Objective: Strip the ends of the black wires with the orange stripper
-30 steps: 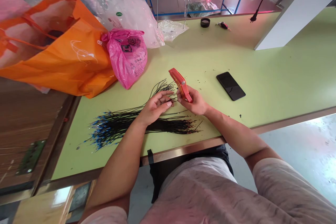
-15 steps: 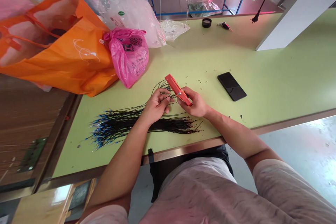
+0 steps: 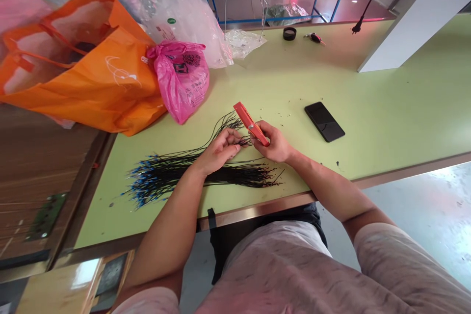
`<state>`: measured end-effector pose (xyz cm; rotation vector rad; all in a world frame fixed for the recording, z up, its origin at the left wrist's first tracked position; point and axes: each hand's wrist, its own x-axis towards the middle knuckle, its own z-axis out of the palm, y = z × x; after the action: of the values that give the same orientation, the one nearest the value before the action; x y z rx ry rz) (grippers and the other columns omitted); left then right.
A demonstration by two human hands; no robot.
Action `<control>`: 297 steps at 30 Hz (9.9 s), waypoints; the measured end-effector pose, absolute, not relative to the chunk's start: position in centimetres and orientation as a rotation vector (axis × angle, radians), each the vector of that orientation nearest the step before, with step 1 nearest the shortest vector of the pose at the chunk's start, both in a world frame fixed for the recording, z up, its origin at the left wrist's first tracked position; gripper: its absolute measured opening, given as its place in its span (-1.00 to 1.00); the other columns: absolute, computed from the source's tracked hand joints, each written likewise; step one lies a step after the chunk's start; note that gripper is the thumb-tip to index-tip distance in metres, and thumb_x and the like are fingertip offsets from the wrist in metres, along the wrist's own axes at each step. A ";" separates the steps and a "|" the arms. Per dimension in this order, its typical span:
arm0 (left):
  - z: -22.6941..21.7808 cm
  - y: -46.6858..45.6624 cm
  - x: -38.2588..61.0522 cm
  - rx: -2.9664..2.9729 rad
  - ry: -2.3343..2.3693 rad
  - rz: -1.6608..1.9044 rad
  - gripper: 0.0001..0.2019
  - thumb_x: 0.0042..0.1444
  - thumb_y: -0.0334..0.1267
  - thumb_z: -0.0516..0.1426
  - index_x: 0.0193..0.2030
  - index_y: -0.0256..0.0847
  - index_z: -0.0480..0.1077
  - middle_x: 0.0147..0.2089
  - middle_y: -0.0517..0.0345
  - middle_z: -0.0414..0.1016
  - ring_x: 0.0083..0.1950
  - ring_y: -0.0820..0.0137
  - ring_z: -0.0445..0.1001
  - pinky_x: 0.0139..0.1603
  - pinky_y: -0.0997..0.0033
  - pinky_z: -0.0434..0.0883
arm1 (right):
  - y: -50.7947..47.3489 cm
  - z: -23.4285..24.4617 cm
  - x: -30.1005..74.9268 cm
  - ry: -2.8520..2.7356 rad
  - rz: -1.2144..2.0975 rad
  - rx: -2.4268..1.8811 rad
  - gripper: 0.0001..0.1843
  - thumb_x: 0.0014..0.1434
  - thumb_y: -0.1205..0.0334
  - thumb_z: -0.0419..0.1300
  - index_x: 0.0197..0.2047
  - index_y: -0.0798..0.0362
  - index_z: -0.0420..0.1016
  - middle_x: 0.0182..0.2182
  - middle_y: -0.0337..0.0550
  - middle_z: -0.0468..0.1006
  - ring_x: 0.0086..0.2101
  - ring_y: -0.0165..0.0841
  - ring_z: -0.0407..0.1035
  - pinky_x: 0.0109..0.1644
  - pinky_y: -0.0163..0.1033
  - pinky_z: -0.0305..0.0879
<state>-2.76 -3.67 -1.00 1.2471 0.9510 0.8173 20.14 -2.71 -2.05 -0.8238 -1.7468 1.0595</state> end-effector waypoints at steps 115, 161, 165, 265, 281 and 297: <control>-1.7 -2.8 -3.6 1.204 0.990 1.239 -0.50 -0.46 0.04 0.68 -0.42 -0.17 0.69 -0.27 0.06 0.71 -0.22 0.22 0.67 -0.06 0.17 0.68 | -3.2 -2.7 19.9 -2.239 0.369 -1.153 -0.47 0.25 0.03 0.32 0.22 0.08 0.54 0.02 0.13 0.65 -0.03 -0.03 0.46 0.16 0.09 0.42; -1.3 -3.1 -3.4 1.230 1.049 1.218 -0.51 -0.34 0.01 0.65 -0.34 -0.23 0.68 -0.21 -0.03 0.76 -0.20 0.18 0.70 -0.08 0.17 0.68 | -2.9 -3.5 20.1 -2.156 0.332 -1.050 -0.42 0.28 0.07 0.32 0.31 0.08 0.44 0.09 0.15 0.54 0.08 -0.01 0.38 0.23 0.16 0.47; -1.9 -2.8 -3.7 1.237 1.011 1.241 -0.52 -0.33 0.01 0.65 -0.35 -0.23 0.68 -0.18 -0.06 0.77 -0.12 0.09 0.73 0.00 0.07 0.69 | -3.0 -3.5 20.0 -2.133 0.360 -1.089 -0.42 0.26 0.05 0.35 0.28 0.07 0.45 0.10 0.16 0.54 0.07 -0.01 0.39 0.21 0.16 0.49; -3.1 -2.3 -3.6 1.438 1.013 1.257 -0.38 0.37 -0.10 0.27 0.52 -0.09 0.33 -0.19 0.11 0.66 -0.48 0.51 0.39 -0.46 0.47 0.38 | -0.7 -0.5 22.6 -0.905 1.744 -0.766 -0.47 0.08 -0.16 0.54 -0.05 -0.03 0.54 -0.28 -0.22 0.63 -0.26 -0.30 0.54 -0.11 -0.11 0.58; -4.1 -3.4 -3.1 2.274 1.373 0.738 -0.23 0.33 -0.17 0.29 0.64 -0.09 0.22 0.34 -0.13 0.62 0.30 0.06 0.64 0.41 -0.05 0.54 | 0.2 0.3 23.6 -0.881 1.587 -0.822 -0.39 0.03 -0.25 0.59 -0.09 -0.07 0.47 -0.29 -0.23 0.57 -0.25 -0.31 0.52 -0.11 -0.16 0.55; -2.3 -4.7 -2.4 2.570 1.152 0.398 -0.69 0.49 -0.06 0.12 0.05 -0.12 0.66 0.09 -0.06 0.74 0.09 0.12 0.70 0.07 0.15 0.64 | 0.0 0.2 23.3 -0.932 1.502 -0.831 -0.34 0.00 -0.26 0.63 -0.05 -0.05 0.51 -0.29 -0.26 0.56 -0.27 -0.37 0.49 -0.14 -0.20 0.55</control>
<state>-2.40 -4.72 -2.33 2.5701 1.1521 0.3978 23.30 0.01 0.19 -0.8312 -0.9317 1.5017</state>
